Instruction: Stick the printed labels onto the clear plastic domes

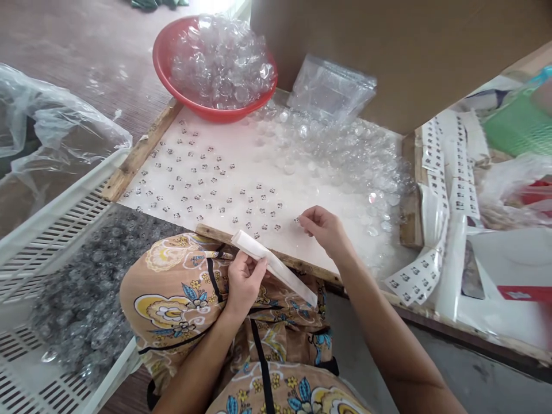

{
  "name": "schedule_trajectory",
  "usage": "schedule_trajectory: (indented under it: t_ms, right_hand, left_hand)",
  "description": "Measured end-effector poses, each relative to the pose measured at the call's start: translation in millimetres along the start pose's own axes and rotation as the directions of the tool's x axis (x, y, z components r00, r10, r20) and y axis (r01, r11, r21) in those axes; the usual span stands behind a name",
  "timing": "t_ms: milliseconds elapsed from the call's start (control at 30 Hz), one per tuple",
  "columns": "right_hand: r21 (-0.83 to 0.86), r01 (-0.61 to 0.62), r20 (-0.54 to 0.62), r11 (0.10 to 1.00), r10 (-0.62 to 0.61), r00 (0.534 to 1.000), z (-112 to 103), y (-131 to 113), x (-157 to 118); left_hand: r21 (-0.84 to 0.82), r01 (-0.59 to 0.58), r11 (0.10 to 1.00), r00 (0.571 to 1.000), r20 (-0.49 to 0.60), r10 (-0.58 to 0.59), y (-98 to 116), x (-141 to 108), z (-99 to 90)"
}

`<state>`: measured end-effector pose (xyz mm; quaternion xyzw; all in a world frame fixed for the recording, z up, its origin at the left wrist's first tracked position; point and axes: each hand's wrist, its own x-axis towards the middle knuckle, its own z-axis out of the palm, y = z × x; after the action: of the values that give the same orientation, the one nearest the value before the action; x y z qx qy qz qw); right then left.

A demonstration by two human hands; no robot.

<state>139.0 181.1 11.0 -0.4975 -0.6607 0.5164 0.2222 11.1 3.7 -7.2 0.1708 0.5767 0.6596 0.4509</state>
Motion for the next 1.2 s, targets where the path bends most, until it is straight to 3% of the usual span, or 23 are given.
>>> schedule_trajectory:
  t_ms: [133,367,533,633,733,867,1000,1133,1200]
  right_hand:
    - [-0.056,-0.043,0.01,0.998,0.043,0.999,1.3,15.5,1.8]
    - [-0.255,-0.007,-0.018,0.967,0.002,1.0,8.7,12.1,2.7]
    - [-0.46,0.13,-0.061,0.878,-0.178,0.982,13.9,10.2,-3.2]
    - [-0.508,0.147,-0.102,0.849,-0.229,0.968,19.4,9.6,-0.2]
    - [-0.479,0.152,-0.081,0.865,-0.216,0.973,31.3,2.8,5.9]
    - [-0.424,0.288,0.044,0.858,-0.298,0.953,48.5,-20.2,4.6]
    - [-0.206,0.479,0.189,0.853,-0.445,0.875,46.4,-52.8,-10.8]
    - [0.032,0.671,0.464,0.741,-0.605,0.647,33.3,-84.0,-28.4]
    - [0.072,0.7,0.523,0.71,-0.625,0.579,28.9,-93.5,-35.3]
  left_hand:
    - [0.005,-0.004,1.0,1.0,-0.001,0.004,0.7,0.6,0.5]
    - [0.033,-0.016,0.999,1.0,-0.001,0.016,1.2,1.1,0.7]
    - [0.027,-0.008,1.0,1.0,-0.004,0.008,1.8,0.9,0.8]
    - [-0.004,0.011,1.0,1.0,-0.012,-0.011,1.6,0.6,0.2]
    - [-0.113,0.07,0.991,0.997,0.026,-0.067,4.2,0.4,-1.5]
    - [-0.361,0.2,0.911,0.976,0.157,-0.152,15.1,-1.3,-5.6]
    - [-0.53,0.287,0.798,0.941,0.31,-0.132,22.7,-5.8,-12.3]
    - [-0.51,0.309,0.802,0.926,0.352,-0.133,21.4,-7.2,-16.7]
    - [-0.458,0.31,0.833,0.926,0.344,-0.155,20.7,-4.8,-14.6]
